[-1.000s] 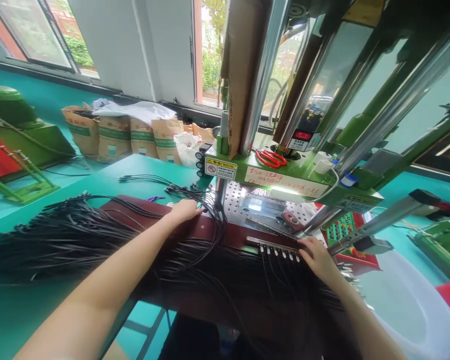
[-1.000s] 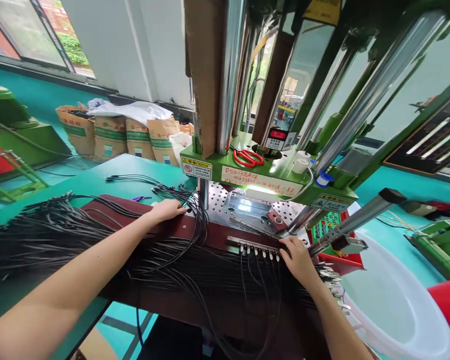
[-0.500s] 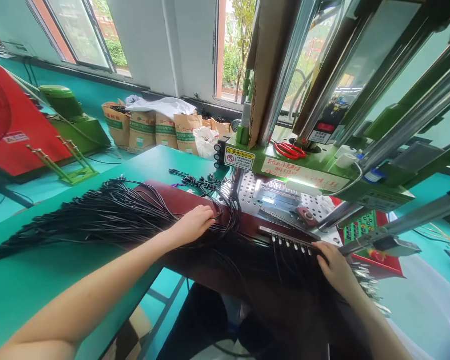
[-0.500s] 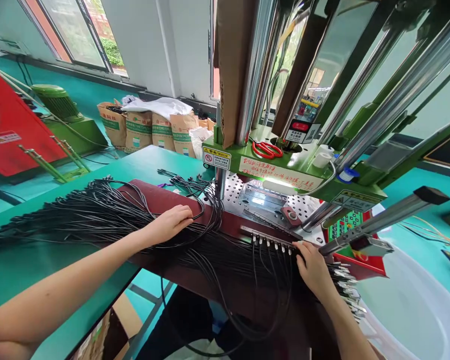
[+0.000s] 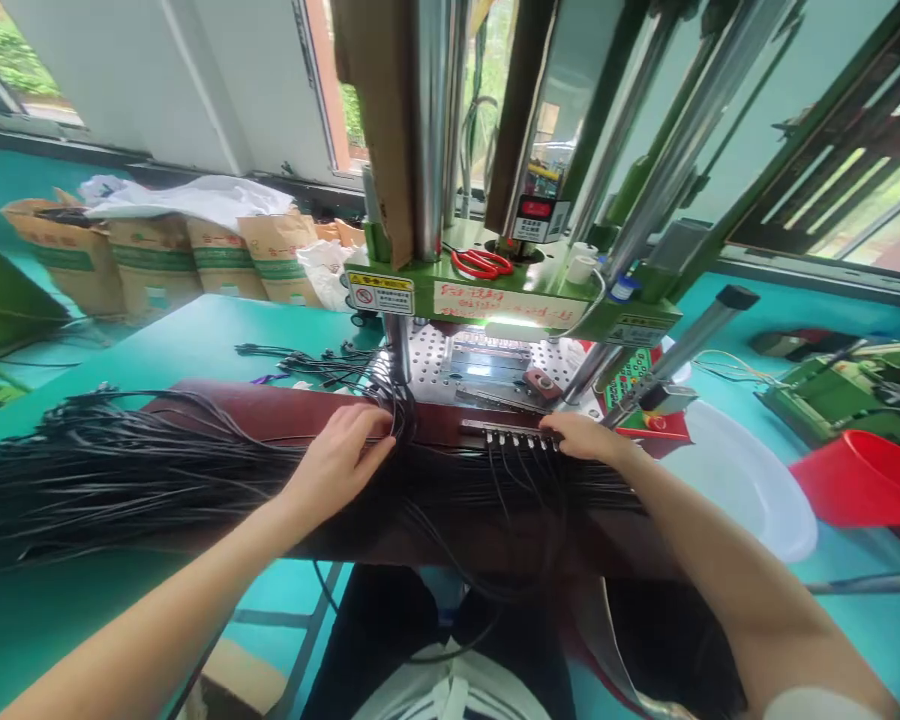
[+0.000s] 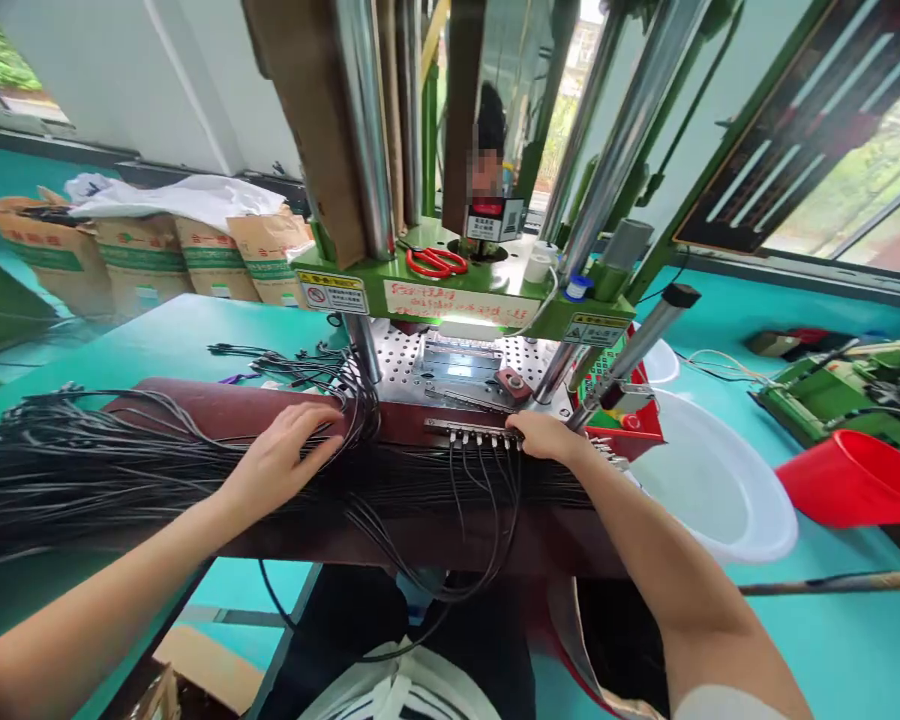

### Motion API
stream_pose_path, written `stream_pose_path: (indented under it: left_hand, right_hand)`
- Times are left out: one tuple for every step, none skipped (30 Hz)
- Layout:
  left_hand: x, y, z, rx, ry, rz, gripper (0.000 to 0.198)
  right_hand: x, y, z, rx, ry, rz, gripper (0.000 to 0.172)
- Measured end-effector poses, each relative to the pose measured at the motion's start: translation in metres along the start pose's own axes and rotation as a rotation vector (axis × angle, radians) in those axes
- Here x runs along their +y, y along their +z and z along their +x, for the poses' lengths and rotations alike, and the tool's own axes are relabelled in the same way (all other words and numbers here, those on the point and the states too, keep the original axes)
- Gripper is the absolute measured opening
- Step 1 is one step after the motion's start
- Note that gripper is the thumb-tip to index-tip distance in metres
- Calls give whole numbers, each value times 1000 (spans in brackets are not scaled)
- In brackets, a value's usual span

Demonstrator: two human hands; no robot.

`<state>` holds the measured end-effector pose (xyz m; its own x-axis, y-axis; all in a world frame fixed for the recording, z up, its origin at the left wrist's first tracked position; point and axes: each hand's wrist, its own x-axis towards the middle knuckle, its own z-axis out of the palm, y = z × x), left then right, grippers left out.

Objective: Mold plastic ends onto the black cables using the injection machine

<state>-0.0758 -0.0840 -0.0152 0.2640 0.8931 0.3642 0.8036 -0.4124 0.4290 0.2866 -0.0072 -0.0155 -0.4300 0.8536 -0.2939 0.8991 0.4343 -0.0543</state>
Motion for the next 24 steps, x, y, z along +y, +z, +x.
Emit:
stream_pose_path:
  left_hand:
    - [15, 0, -4, -67, 23, -111, 24]
    - [31, 3, -8, -179, 39, -227, 23]
    - [46, 8, -11, -295, 46, -330, 24]
    - [60, 16, -12, -398, 41, -417, 27]
    - [72, 27, -11, -480, 16, -489, 30]
    - [82, 39, -9, -540, -29, -557, 33]
    - [90, 51, -6, -582, -89, -629, 35]
    - [97, 64, -1, -609, -159, -716, 37]
    - [103, 75, 4, -612, -233, -821, 39]
    - [108, 84, 9, -580, -303, -939, 41]
    - [112, 92, 14, -507, -371, -1067, 41]
    - [115, 98, 18, -396, -436, -1199, 39]
    - [118, 102, 22, -272, -502, -1330, 37]
    - [121, 105, 26, -170, -576, -1457, 36]
    - [124, 108, 30, -121, -654, -1573, 37]
    - [126, 110, 34, -142, -730, -1677, 38]
    - [128, 113, 38, -235, -790, -1761, 37]
    - [130, 117, 42, -370, -823, -1816, 35]
    - [132, 120, 48, -499, -832, -1841, 32]
    - [132, 124, 54, -595, -824, -1850, 31]
    - [132, 127, 60, -654, -811, -1849, 29]
    - [132, 130, 68, -675, -807, -1841, 26]
    - [130, 132, 76, -675, -813, -1826, 23]
    - [126, 134, 85, -669, -826, -1806, 19]
  right_hand:
    - [0, -5, 2, -13, 8, 11, 42]
    - [-1, -9, 4, -23, 19, 19, 41]
    - [-1, -14, 6, -26, 36, 26, 40]
    - [-2, -19, 7, -22, 59, 31, 40]
    - [-2, -23, 9, -11, 86, 34, 39]
    - [-3, -28, 10, 7, 118, 37, 38]
    - [-3, -33, 12, 30, 149, 40, 37]
    - [-3, -38, 13, 59, 173, 44, 36]
    - [-3, -43, 13, 93, 191, 52, 36]
    - [-2, -48, 14, 129, 202, 63, 35]
    - [-1, -52, 15, 165, 208, 79, 35]
    - [1, -57, 16, 197, 211, 98, 34]
    - [3, -60, 17, 222, 212, 120, 33]
    - [5, -64, 19, 238, 213, 143, 31]
    - [7, -66, 22, 247, 215, 165, 30]
    - [9, -68, 26, 253, 219, 184, 30]
    - [10, -69, 30, 261, 226, 199, 30]
    - [10, -69, 35, 271, 235, 210, 31]
    - [11, -68, 40, 279, 245, 218, 32]
    - [11, -67, 46, 283, 254, 225, 32]
    - [11, -66, 53, 281, 263, 232, 31]
    - [11, -65, 60, 274, 273, 239, 30]
    - [11, -65, 67, 265, 284, 246, 27]
    - [12, -65, 74, 259, 296, 253, 23]
